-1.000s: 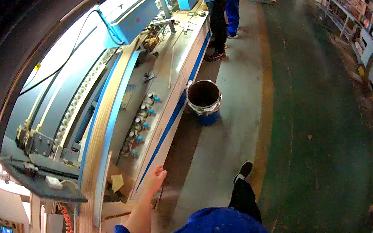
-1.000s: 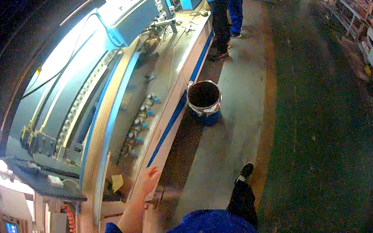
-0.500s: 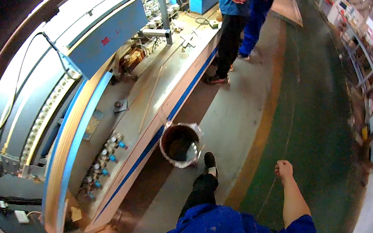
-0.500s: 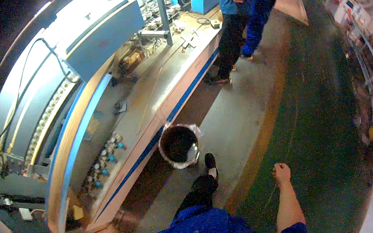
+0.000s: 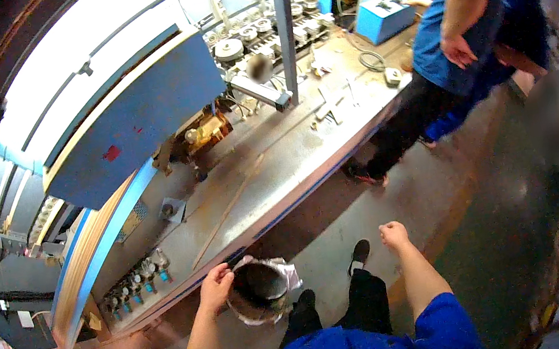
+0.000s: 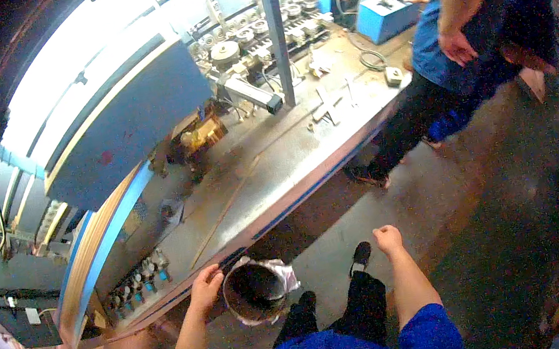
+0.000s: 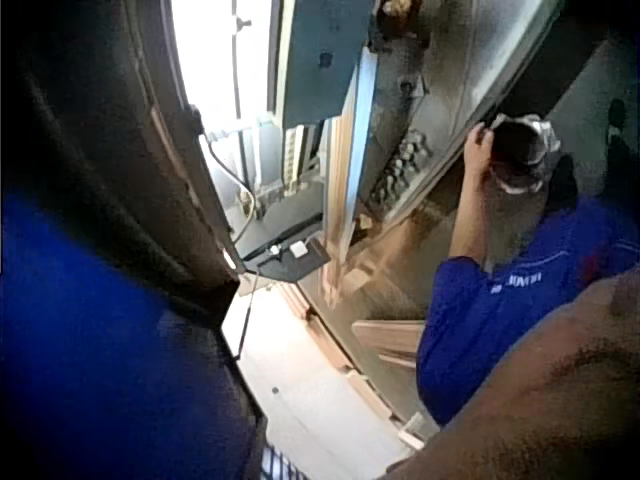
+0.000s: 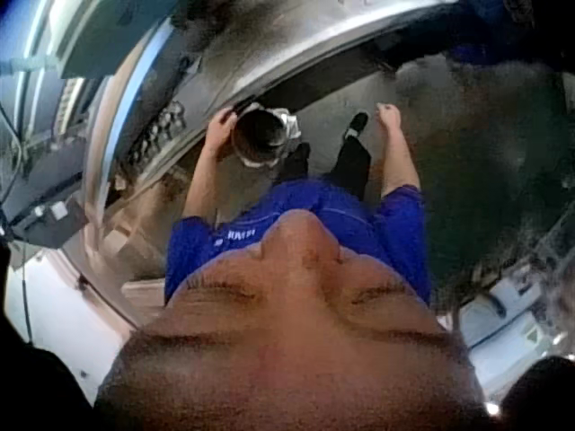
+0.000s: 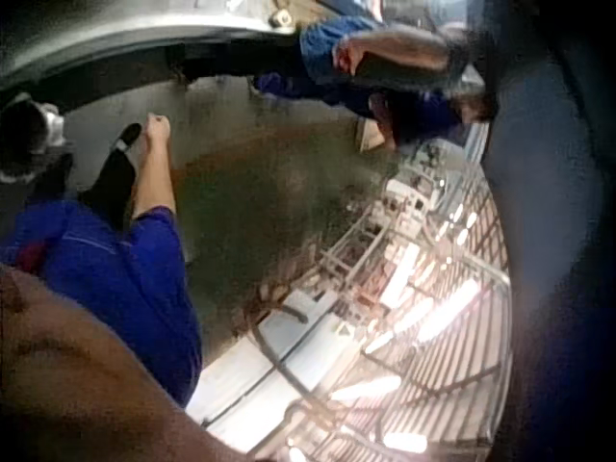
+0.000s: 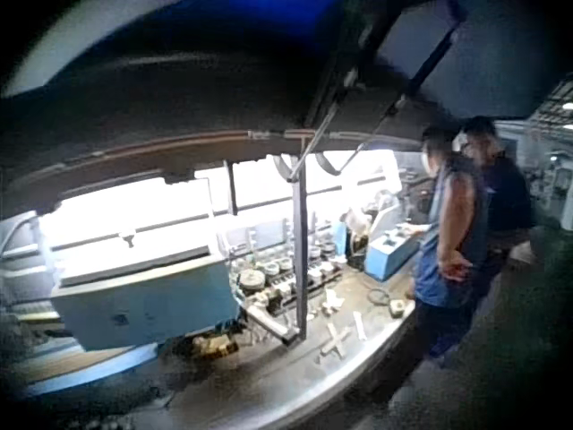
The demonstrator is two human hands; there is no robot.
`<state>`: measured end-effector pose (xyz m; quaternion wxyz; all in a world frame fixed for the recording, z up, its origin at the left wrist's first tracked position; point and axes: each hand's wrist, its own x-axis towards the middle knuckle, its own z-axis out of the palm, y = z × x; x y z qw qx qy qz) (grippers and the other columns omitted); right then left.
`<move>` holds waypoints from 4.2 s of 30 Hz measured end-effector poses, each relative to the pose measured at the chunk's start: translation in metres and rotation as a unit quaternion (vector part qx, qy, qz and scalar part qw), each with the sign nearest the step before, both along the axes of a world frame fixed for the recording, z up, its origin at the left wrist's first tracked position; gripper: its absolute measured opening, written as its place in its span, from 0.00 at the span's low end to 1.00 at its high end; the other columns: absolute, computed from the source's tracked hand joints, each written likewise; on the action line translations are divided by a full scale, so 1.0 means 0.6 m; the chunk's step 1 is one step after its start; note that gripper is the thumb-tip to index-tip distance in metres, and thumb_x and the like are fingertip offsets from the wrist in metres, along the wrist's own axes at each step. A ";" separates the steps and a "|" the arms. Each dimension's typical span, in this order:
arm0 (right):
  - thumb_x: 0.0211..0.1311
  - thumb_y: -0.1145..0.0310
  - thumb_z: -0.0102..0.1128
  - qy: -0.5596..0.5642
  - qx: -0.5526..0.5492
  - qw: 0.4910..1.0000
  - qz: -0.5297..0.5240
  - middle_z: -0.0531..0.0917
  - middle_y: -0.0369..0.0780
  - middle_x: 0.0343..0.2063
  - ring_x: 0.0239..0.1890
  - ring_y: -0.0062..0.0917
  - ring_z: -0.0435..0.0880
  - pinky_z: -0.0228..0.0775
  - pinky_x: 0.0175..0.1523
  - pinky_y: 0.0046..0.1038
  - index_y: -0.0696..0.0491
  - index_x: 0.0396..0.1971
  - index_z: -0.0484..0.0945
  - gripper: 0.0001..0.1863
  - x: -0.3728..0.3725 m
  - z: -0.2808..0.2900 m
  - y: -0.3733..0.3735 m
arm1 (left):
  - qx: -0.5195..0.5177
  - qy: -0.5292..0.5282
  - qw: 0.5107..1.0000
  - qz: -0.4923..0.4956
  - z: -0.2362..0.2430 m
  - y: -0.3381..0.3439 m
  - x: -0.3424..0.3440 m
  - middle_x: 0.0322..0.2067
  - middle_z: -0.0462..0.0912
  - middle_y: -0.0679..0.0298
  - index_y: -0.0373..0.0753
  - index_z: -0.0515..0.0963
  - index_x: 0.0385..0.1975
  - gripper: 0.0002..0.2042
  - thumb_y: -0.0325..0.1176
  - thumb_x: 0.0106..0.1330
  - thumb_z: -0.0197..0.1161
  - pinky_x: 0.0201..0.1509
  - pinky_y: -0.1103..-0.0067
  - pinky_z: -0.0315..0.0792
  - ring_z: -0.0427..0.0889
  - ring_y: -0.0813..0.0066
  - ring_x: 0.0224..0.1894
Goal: The person picks up wooden planks, feeds them into a woodworking machine, and adjusts machine controls. They inspect the processed planks and repeat the feeding and adjustment cycle.
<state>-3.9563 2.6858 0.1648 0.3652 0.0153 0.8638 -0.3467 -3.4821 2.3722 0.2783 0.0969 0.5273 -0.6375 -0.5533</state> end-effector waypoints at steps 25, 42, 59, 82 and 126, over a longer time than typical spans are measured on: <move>0.67 0.31 0.43 0.082 0.199 0.901 -0.377 0.83 0.60 0.42 0.46 0.57 0.84 0.74 0.54 0.54 0.62 0.52 0.71 0.42 -0.302 -0.249 -0.715 | 0.010 0.258 0.781 0.569 -0.370 -0.421 -0.387 0.51 0.75 0.54 0.43 0.60 0.68 0.30 0.49 0.72 0.61 0.52 0.58 0.79 0.81 0.56 0.51; 0.68 0.33 0.44 0.102 0.214 0.901 -0.364 0.84 0.60 0.41 0.45 0.57 0.84 0.74 0.52 0.53 0.62 0.51 0.72 0.40 -0.302 -0.255 -0.714 | 0.148 -0.234 0.511 0.814 -0.497 -0.251 -0.384 0.63 0.70 0.38 0.33 0.58 0.69 0.42 0.61 0.67 0.57 0.69 0.54 0.64 0.72 0.42 0.64; 0.69 0.34 0.43 0.083 0.226 0.896 -0.374 0.84 0.59 0.44 0.47 0.56 0.84 0.74 0.55 0.52 0.60 0.54 0.71 0.39 -0.301 -0.223 -0.724 | 0.066 -0.430 0.433 0.789 -0.499 -0.285 -0.438 0.51 0.81 0.41 0.34 0.68 0.55 0.38 0.66 0.61 0.55 0.55 0.49 0.74 0.82 0.39 0.52; 0.67 0.31 0.44 0.120 0.227 0.894 -0.368 0.84 0.58 0.42 0.46 0.54 0.84 0.74 0.53 0.50 0.62 0.51 0.74 0.42 -0.302 -0.277 -0.707 | 0.071 -0.374 0.442 0.812 -0.475 -0.293 -0.449 0.52 0.81 0.42 0.32 0.70 0.57 0.37 0.63 0.63 0.56 0.57 0.51 0.74 0.82 0.40 0.52; 0.65 0.29 0.43 0.117 0.225 0.891 -0.377 0.83 0.60 0.45 0.48 0.57 0.82 0.72 0.56 0.52 0.61 0.53 0.73 0.44 -0.305 -0.277 -0.707 | -0.007 -0.409 0.410 0.815 -0.598 -0.265 -0.382 0.50 0.82 0.44 0.31 0.73 0.53 0.37 0.64 0.61 0.59 0.60 0.54 0.72 0.81 0.42 0.54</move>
